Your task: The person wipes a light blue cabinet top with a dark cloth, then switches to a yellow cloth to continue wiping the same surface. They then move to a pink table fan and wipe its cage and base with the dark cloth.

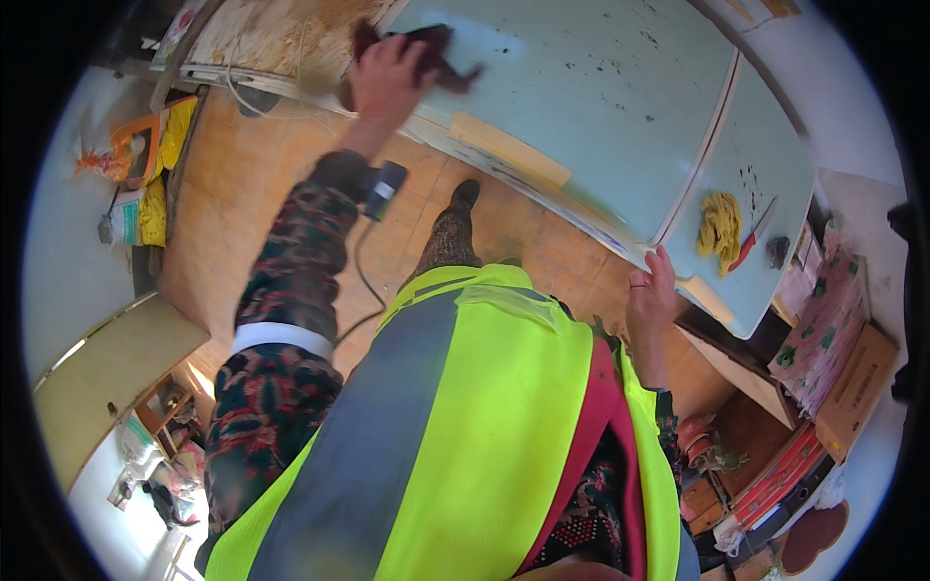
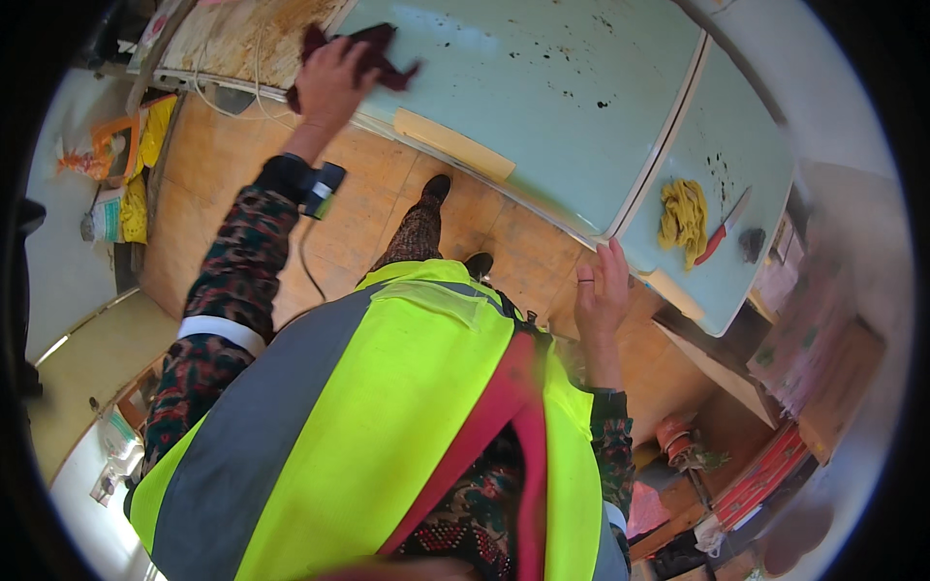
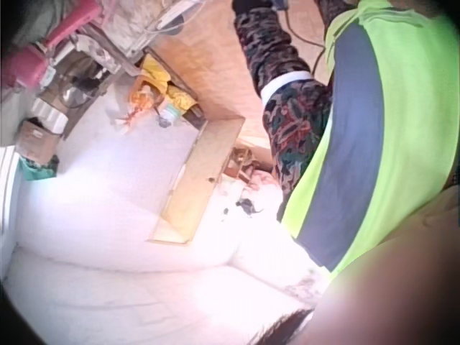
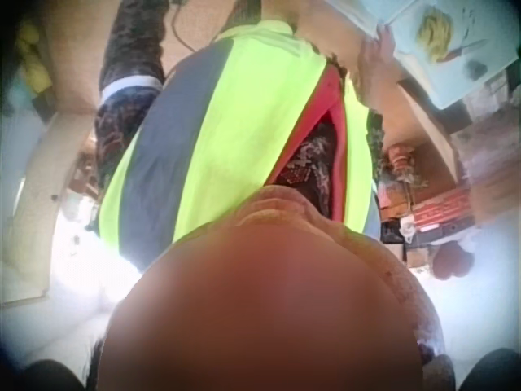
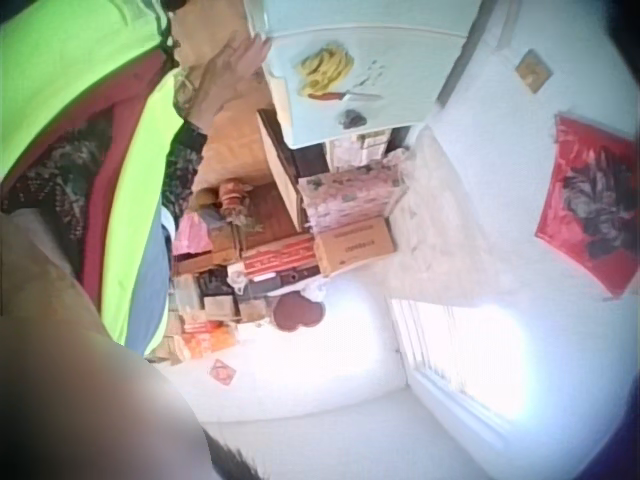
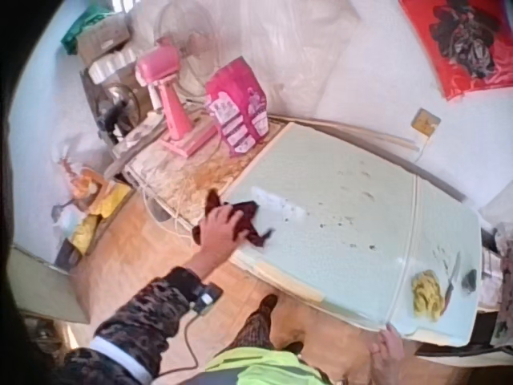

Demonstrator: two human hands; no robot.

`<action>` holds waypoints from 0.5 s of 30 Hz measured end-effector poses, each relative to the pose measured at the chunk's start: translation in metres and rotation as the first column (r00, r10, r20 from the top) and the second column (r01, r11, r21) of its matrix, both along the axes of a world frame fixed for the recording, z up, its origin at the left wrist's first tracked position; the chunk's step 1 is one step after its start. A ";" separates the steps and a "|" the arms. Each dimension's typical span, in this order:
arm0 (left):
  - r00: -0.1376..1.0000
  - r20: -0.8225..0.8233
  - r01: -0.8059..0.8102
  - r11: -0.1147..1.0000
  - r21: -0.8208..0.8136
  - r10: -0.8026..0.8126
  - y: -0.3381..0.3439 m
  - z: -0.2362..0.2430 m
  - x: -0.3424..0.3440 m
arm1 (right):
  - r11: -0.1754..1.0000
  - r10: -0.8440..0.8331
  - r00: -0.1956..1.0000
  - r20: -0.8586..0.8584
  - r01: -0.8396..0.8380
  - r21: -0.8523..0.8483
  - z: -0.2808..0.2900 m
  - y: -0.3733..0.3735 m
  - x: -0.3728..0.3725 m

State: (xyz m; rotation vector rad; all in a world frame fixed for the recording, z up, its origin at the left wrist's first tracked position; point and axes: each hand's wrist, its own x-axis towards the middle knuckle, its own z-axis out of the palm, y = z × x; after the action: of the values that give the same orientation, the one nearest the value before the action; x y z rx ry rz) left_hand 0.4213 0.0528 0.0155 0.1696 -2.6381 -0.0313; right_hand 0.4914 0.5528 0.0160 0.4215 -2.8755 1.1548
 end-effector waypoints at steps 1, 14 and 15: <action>0.992 0.076 -0.096 0.990 -0.101 0.104 -0.008 0.000 0.000 | 0.999 0.001 1.000 -0.007 -0.001 0.039 -0.004 0.006 0.005; 0.823 -0.020 0.568 0.819 0.084 -0.568 0.250 -0.002 -0.012 | 0.999 -0.004 0.982 -0.190 0.013 0.051 0.021 0.000 -0.042; 0.802 0.017 0.594 0.799 0.090 -0.598 0.251 -0.002 -0.014 | 0.993 0.060 0.966 -0.250 -0.031 0.118 0.026 -0.004 -0.054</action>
State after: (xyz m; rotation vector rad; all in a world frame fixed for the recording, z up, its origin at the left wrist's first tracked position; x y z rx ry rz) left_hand 0.4075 0.3043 0.0135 -0.6540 -2.6242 -0.3502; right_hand 0.4376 0.5488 0.0417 0.5943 -2.7270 0.8721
